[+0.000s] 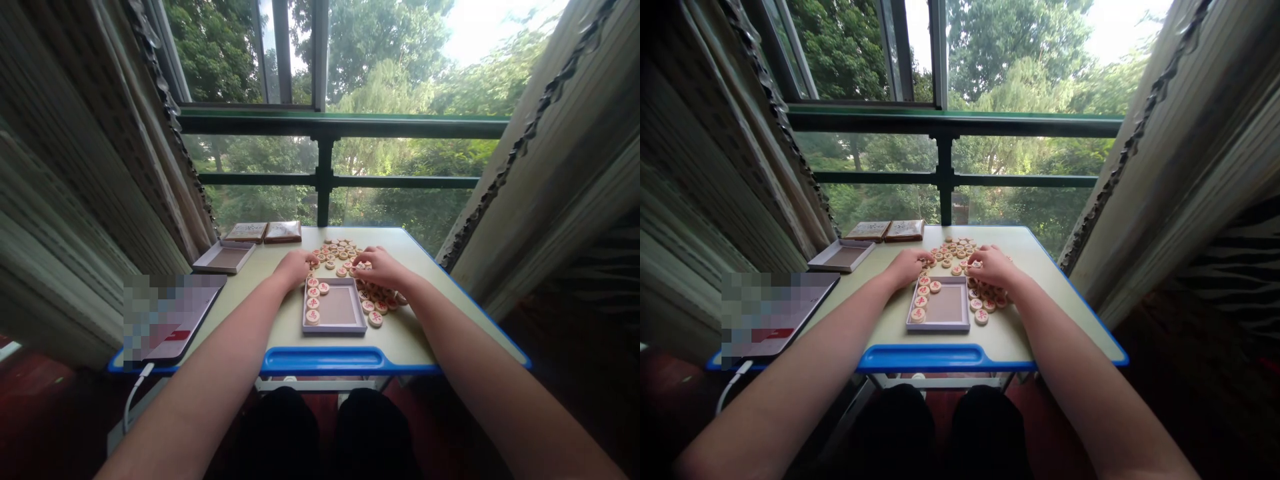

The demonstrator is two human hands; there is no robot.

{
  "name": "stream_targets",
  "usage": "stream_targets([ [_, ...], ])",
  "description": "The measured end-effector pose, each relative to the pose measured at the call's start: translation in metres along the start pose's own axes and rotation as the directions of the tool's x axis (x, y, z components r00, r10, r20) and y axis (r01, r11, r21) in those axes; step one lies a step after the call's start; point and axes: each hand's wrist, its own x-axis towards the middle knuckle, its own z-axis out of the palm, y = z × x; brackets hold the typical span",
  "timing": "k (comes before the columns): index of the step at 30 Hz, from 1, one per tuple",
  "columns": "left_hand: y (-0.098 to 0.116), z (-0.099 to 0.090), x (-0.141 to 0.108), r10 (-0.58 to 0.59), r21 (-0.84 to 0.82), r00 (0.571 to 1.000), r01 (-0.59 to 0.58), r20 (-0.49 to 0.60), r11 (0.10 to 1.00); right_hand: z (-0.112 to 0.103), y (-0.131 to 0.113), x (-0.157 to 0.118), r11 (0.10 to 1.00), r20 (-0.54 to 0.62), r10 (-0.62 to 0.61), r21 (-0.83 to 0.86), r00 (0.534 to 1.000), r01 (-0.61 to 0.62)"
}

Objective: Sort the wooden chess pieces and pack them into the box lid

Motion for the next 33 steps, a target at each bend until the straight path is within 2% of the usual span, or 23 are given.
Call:
stream_targets([
  [5,-0.001,0.001,0.002,0.028,-0.014,1.000,-0.028,0.000,1.000,0.003,0.002,0.002,0.999,-0.009,-0.027,-0.022,1.000,0.027],
  [12,0.000,-0.001,0.000,-0.084,0.044,0.995,0.086,-0.045,0.995,0.006,0.002,0.002,0.999,-0.018,-0.026,-0.034,0.999,0.025],
  [19,0.004,-0.006,-0.003,-0.075,-0.084,0.980,0.060,-0.184,0.995,0.005,0.004,0.002,1.000,-0.096,-0.022,0.012,0.995,0.024],
  [25,0.003,-0.002,-0.002,-0.027,-0.016,0.998,0.026,-0.053,1.000,0.005,0.007,0.003,0.999,-0.107,-0.022,0.023,0.994,0.025],
  [30,0.000,0.000,-0.001,-0.102,-0.048,0.994,0.100,-0.043,0.994,0.005,0.010,0.003,1.000,-0.116,-0.019,0.017,0.993,0.021],
  [33,-0.002,0.001,0.000,-0.073,-0.055,0.997,0.070,-0.041,0.996,0.005,0.012,0.004,1.000,-0.114,0.009,0.016,0.993,-0.008],
])
